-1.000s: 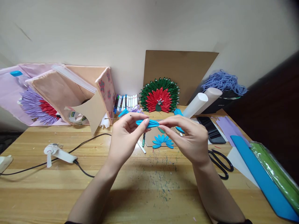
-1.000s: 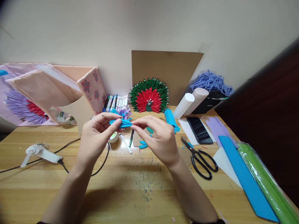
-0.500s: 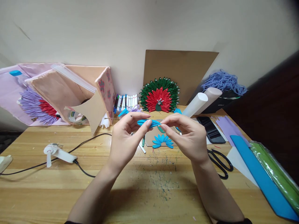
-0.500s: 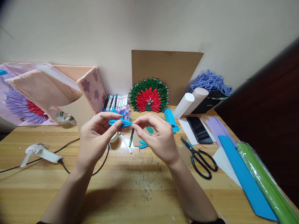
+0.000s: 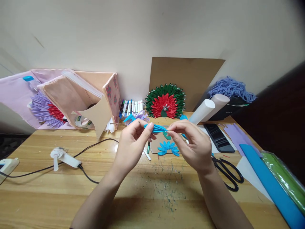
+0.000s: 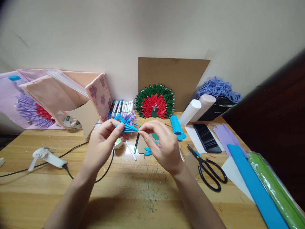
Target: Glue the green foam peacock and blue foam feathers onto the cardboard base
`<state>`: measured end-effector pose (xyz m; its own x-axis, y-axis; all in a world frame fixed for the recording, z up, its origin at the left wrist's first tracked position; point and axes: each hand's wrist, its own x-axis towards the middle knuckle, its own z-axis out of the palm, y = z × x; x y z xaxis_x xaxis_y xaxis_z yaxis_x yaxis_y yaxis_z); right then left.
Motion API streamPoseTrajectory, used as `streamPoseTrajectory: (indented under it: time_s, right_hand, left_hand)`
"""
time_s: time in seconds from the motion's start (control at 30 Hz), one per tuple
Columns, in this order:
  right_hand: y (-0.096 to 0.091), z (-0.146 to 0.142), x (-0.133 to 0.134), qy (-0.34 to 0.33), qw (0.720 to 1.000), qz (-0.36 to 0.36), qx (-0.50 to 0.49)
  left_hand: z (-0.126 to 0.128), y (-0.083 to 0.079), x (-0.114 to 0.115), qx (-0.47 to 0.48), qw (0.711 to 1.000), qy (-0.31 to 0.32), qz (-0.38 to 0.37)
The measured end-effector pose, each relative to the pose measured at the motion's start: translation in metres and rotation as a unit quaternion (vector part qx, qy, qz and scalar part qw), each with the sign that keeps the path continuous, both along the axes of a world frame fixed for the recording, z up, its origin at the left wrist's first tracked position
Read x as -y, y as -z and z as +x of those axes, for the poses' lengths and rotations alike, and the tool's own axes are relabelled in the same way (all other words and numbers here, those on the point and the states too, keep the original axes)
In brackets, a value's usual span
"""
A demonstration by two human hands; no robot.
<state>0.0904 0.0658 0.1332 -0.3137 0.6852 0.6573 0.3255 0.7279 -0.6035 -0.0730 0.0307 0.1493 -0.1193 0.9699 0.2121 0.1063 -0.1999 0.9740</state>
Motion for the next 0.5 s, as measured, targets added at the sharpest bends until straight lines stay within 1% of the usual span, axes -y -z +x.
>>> streamPoseTrajectory:
  time_s: [0.13, 0.27, 0.33, 0.4, 0.47, 0.5]
  right_hand:
    - [0.001, 0.000, -0.002, 0.010, 0.999, 0.032, 0.022]
    - [0.000, 0.000, -0.003, 0.012, 0.997, 0.070, 0.031]
    - [0.000, 0.001, -0.003, 0.007, 0.997, 0.066, 0.026]
    - [0.000, 0.000, -0.001, -0.008, 1.000, 0.016, 0.009]
    - [0.000, -0.002, 0.001, -0.039, 0.996, -0.080, -0.018]
    - [0.000, -0.004, 0.003, -0.062, 0.988, -0.136, -0.034]
  left_hand:
    - [-0.005, -0.001, -0.001, 0.001, 1.000, -0.005, 0.001]
    - [-0.011, -0.004, 0.000, -0.010, 1.000, -0.017, -0.015]
    - [-0.013, -0.006, 0.003, -0.014, 1.000, -0.027, -0.002]
    - [-0.016, -0.008, 0.010, -0.045, 0.997, -0.044, 0.048]
    - [-0.020, -0.009, 0.017, -0.127, 0.982, -0.054, 0.132]
    - [-0.023, -0.009, 0.020, -0.182, 0.967, -0.051, 0.173]
